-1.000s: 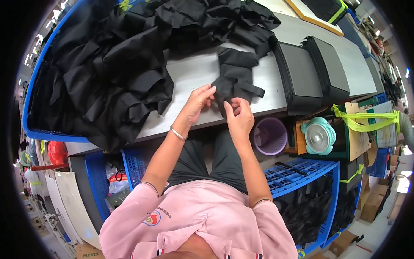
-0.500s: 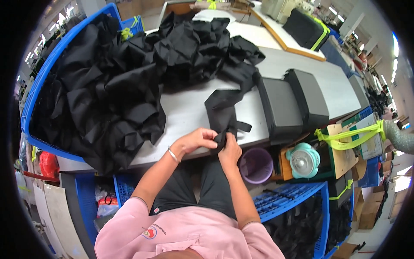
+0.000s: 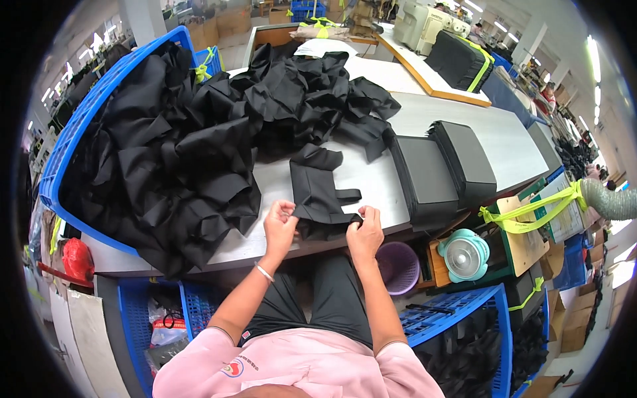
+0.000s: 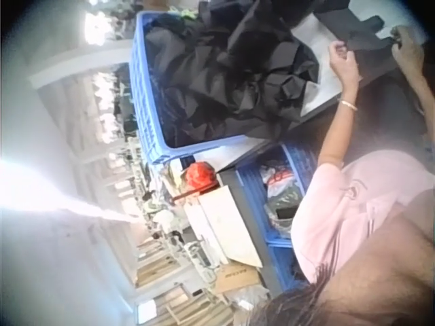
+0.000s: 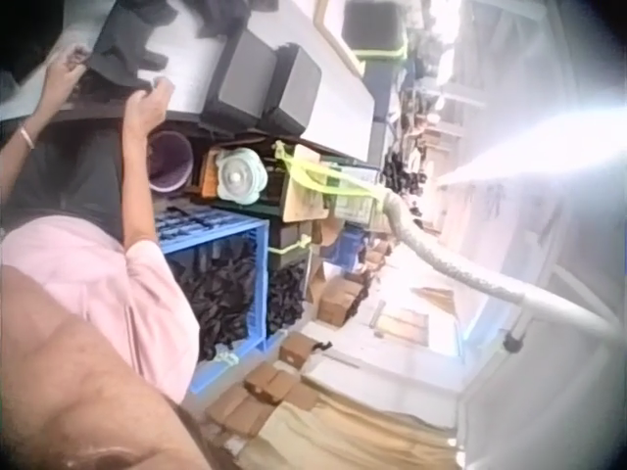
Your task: Folding and inspecting black fabric components at a manufacturing workbench.
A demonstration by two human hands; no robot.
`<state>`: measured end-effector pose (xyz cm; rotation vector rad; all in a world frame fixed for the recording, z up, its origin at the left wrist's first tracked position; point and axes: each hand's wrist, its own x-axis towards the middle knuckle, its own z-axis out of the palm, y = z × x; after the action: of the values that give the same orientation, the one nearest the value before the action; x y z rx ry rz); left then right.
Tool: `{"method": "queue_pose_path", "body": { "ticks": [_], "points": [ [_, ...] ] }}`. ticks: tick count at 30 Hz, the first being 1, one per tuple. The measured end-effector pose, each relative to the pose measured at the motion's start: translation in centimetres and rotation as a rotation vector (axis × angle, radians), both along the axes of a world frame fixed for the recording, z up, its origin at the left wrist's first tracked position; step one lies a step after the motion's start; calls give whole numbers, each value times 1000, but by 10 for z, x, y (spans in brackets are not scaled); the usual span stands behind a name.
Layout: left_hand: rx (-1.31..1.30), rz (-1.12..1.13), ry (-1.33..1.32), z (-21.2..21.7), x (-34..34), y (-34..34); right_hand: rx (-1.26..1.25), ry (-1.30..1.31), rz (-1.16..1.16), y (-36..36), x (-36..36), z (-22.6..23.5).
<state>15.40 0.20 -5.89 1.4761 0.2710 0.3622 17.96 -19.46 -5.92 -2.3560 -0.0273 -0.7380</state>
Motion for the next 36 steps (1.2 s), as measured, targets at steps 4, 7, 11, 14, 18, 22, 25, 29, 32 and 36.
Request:
{"method": "queue_pose_path", "body": {
  "ticks": [4, 7, 11, 14, 18, 22, 25, 29, 32, 36],
  "points": [
    [85, -149, 32, -29, -16, 3, 100, 163, -47, 21, -14, -15],
    [111, -262, 6, -13, -26, 4, 143, 81, 44, 12, -13, -26],
    [217, -256, -57, -9, -25, 6, 368, 158, 136, 19, -15, -4],
    [329, 71, -146, 0, -18, 22, 562, 296, 283, 4, -7, 1],
    [326, 117, -147, -3, -9, 23, 346, 252, 347, -8, 1, -5],
    [367, 169, -120, -11, -16, 17, 457, 416, 399, -23, 0, -26],
    [358, 98, -111, -17, -27, 18, 455, 461, 443, -31, 0, -20],
    [301, -9, -84, -18, -41, 12, 371, 334, 502, -45, 12, 20],
    [307, 17, -80, -31, -38, 16, 8, -3, 257, -75, 45, 38],
    [337, 79, -44, -29, -32, 11, -409, -244, -347, -113, 83, 60]
  ]
}}
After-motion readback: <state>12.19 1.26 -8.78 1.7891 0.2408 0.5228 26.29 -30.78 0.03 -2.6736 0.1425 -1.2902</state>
